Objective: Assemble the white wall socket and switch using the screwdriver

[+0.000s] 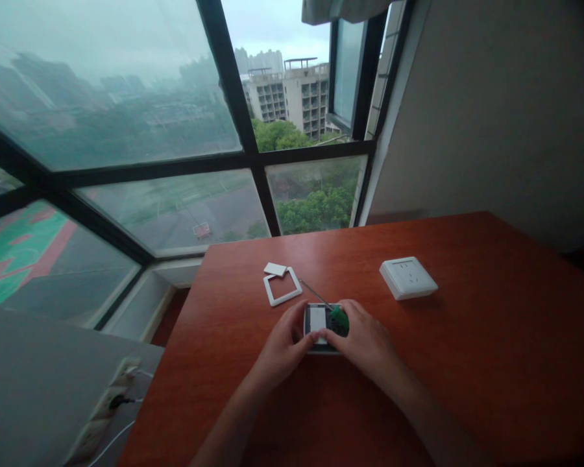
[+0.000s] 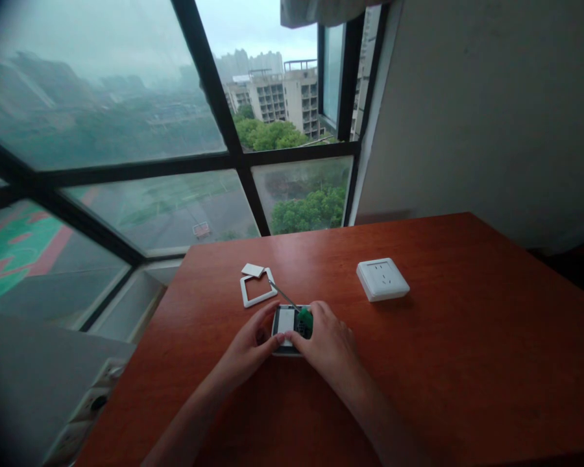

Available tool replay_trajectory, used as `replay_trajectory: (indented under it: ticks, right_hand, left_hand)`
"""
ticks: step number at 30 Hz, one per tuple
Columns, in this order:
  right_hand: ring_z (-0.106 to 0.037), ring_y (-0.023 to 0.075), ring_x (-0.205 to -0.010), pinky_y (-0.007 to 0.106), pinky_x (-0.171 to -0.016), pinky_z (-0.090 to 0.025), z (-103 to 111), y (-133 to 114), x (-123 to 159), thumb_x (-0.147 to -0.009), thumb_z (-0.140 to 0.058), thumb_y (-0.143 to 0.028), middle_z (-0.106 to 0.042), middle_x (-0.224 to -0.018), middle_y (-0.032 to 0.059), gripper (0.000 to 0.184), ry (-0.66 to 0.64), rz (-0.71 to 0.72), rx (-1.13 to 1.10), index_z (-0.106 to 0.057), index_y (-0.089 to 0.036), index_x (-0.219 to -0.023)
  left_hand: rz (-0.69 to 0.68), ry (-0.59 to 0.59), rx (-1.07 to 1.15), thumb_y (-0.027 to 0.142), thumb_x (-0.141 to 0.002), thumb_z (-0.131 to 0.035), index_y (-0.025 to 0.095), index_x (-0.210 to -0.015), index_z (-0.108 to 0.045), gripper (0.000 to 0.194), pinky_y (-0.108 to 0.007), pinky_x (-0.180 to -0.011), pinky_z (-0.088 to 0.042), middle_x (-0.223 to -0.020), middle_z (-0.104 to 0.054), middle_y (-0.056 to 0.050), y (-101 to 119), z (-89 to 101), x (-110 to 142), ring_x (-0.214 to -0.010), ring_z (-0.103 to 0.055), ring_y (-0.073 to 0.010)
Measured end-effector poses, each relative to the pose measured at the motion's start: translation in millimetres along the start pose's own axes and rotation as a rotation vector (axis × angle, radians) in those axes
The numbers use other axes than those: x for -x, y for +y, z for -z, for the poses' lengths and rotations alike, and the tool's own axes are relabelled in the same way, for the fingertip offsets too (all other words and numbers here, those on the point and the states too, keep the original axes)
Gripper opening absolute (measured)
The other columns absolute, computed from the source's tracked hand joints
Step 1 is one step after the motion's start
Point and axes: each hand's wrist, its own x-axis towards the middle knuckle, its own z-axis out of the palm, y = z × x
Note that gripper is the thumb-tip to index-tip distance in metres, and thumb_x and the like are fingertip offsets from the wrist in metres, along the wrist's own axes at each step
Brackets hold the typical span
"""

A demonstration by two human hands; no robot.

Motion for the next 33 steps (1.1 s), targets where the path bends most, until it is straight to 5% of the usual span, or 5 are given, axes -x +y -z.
replay_trajectory:
  ticks: [12,23,33]
  right_hand:
    - [-0.060,0.0228,-0.100,0.033,-0.084,-0.044,-2,20,-15,-0.079,-0.065,-0.036,-0.063,-0.109,0.0080,0.027,0.049,0.154,-0.271,-0.059,-0.020,-0.101]
    - [-0.060,0.0210,-0.079,0.030,-0.068,-0.042,-4,16,-27,-0.077,-0.065,-0.042,-0.065,-0.086,0.0049,0.023,0.082,0.075,-0.214,-0.061,-0.021,-0.084]
    - [-0.057,0.0208,-0.071,0.028,-0.059,-0.034,-8,11,-32,-0.075,-0.065,-0.046,-0.061,-0.077,0.0029,0.027,0.094,0.026,-0.147,-0.051,-0.023,-0.071]
  left_hand:
    - [0.032,0.002,-0.011,0.035,-0.085,-0.062,0.021,-0.140,-0.039,0.061,-0.030,-0.066,-0.050,-0.130,-0.055,-0.012,5,4.1,3,-0.072,-0.058,-0.0152]
    - [-0.030,0.108,-0.120,0.035,-0.084,-0.062,0.020,-0.122,-0.059,0.041,-0.032,-0.073,-0.051,-0.112,-0.066,-0.010,13,23.8,-20,-0.085,-0.063,-0.0209]
    - [-0.065,0.068,-0.299,0.030,-0.085,-0.058,0.017,-0.094,-0.066,0.017,-0.025,-0.062,-0.046,-0.078,-0.067,-0.002,15,12.7,-29,-0.067,-0.061,-0.0162]
